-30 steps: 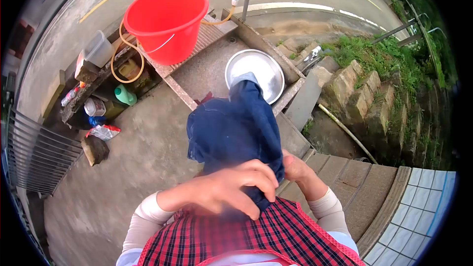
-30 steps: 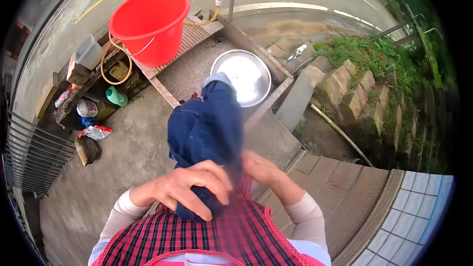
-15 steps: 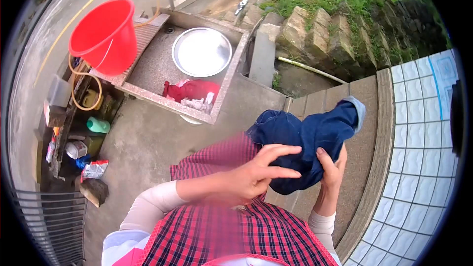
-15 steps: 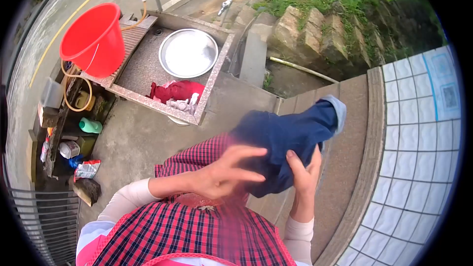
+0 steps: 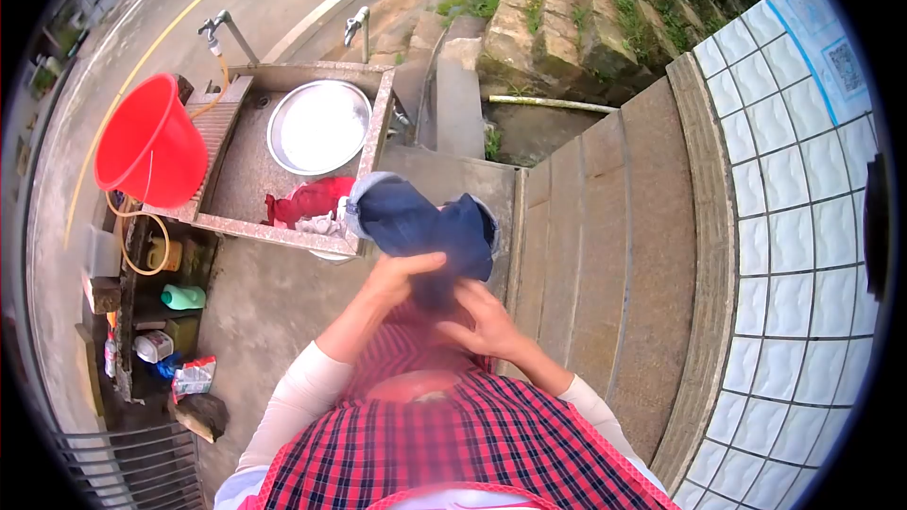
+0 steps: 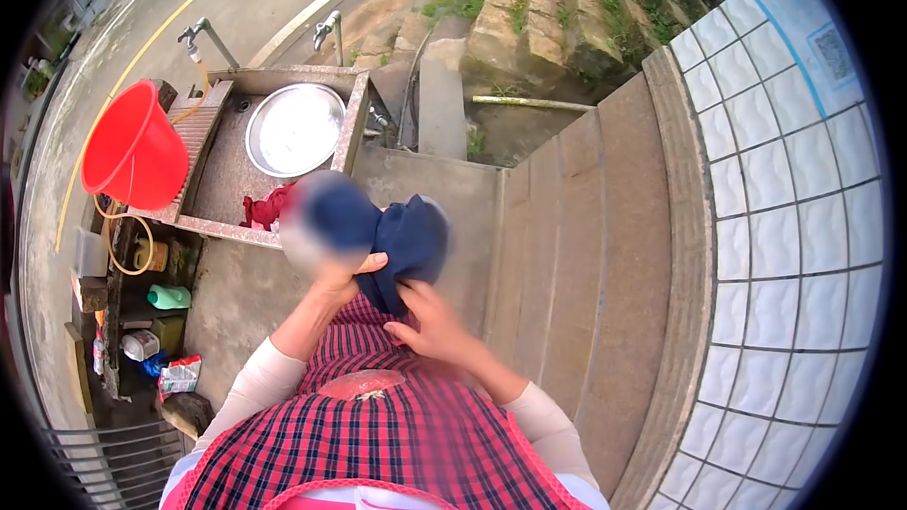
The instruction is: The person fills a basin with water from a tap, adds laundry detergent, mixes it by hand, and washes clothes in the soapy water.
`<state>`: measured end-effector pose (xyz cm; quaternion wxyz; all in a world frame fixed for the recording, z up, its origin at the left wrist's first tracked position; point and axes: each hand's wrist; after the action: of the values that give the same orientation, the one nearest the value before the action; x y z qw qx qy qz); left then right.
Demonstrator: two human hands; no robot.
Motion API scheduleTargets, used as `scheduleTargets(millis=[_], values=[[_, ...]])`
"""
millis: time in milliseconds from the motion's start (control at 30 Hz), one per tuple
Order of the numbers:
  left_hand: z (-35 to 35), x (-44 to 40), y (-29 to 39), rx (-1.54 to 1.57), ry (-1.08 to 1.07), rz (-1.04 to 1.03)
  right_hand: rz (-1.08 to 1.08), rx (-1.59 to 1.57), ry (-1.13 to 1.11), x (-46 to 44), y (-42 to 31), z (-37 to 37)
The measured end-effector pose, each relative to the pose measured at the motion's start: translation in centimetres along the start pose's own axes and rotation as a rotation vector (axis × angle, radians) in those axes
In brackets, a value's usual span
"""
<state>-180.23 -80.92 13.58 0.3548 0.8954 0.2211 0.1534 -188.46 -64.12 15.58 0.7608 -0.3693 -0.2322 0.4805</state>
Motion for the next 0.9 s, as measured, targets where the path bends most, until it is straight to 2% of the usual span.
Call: scheduleTargets(millis=[33, 67, 100, 133, 200, 267, 300, 367, 400, 433, 500, 533, 600, 633, 700, 733, 767, 833, 900], values=[[0.1, 0.2, 0.0, -0.019, -0.021, -0.048, -0.217, -0.240, -0.058, 0.5, 1.9, 0.4], [0.8, 0.3, -0.7, -0.014, 0.043, 0.042, -0.439, -0.481, -0.063, 1.0, 3.8, 0.9], [1.4, 0.3, -1.4, -0.017, 0.076, 0.077, -0.584, -1.037, -0.024, 1.2, 8.0, -0.4], [1.5, 0.4, -1.9, -0.022, 0.075, 0.084, -0.676, -1.312, -0.054, 0.5, 9.6, -0.5], [1.1, 0.6, -2.4, -0.057, 0.015, 0.059, -0.723, -1.579, -0.076, -0.3, 14.1, -2.6], [0.6, 1.0, -2.6, -0.121, -0.082, 0.045, -0.734, -1.683, -0.085, -1.8, 12.0, -3.1], [0.4, 1.3, -2.5, -0.164, -0.134, 0.043, -0.784, -1.792, -0.107, -3.4, 8.2, -0.8], [0.7, 1.6, -1.7, -0.298, -0.196, 0.026, -0.684, -1.311, 0.009, -3.7, 10.4, 0.3], [0.8, 1.5, -1.1, -0.421, -0.188, -0.047, -0.620, -1.067, 0.057, -3.8, 11.5, 1.3], [1.0, 1.7, -0.4, -0.544, -0.178, -0.121, -0.520, -0.944, 0.258, -4.0, 10.7, 2.8], [2.5, 2.6, 0.1, -0.245, 0.145, -0.085, -0.435, -0.841, 0.403, -3.4, 6.3, 6.5], [3.1, 2.6, -0.1, -0.234, 0.173, -0.161, -0.285, -0.668, 0.446, -3.3, 6.1, 6.6], [3.3, 3.0, -0.8, -0.281, 0.158, -0.185, 0.021, -0.321, 0.517, -3.1, 5.8, 6.4], [2.3, 3.0, -1.2, -0.301, 0.127, -0.165, 0.041, -0.207, 0.469, -2.8, 5.2, 5.9], [0.4, 2.7, -2.1, -0.335, 0.065, -0.101, 0.140, -0.103, 0.447, -2.5, 4.4, 3.4], [-0.5, 2.1, -2.1, -0.278, 0.028, 0.011, 0.154, -0.094, 0.427, -2.1, 3.8, 2.3], [-2.4, 1.9, -2.4, -0.231, 0.215, -0.060, 0.166, -0.086, 0.409, -1.7, 3.2, 1.2], [-0.6, 1.3, -4.1, -0.060, 0.224, 0.075, 0.185, -0.071, 0.360, -1.1, 3.0, 0.4], [0.6, 1.8, -5.2, -0.005, 0.226, 0.081, 0.192, -0.055, 0.307, -0.5, 3.6, 0.7]])
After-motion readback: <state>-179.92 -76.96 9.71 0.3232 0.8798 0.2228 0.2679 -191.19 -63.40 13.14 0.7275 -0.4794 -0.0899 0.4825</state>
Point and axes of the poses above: each hand's wrist, its own x-axis away from the middle knuckle, its own z-axis out of the back of the hand, y = z × x, and after that the axes turned 8 degrees about -z, right-handed
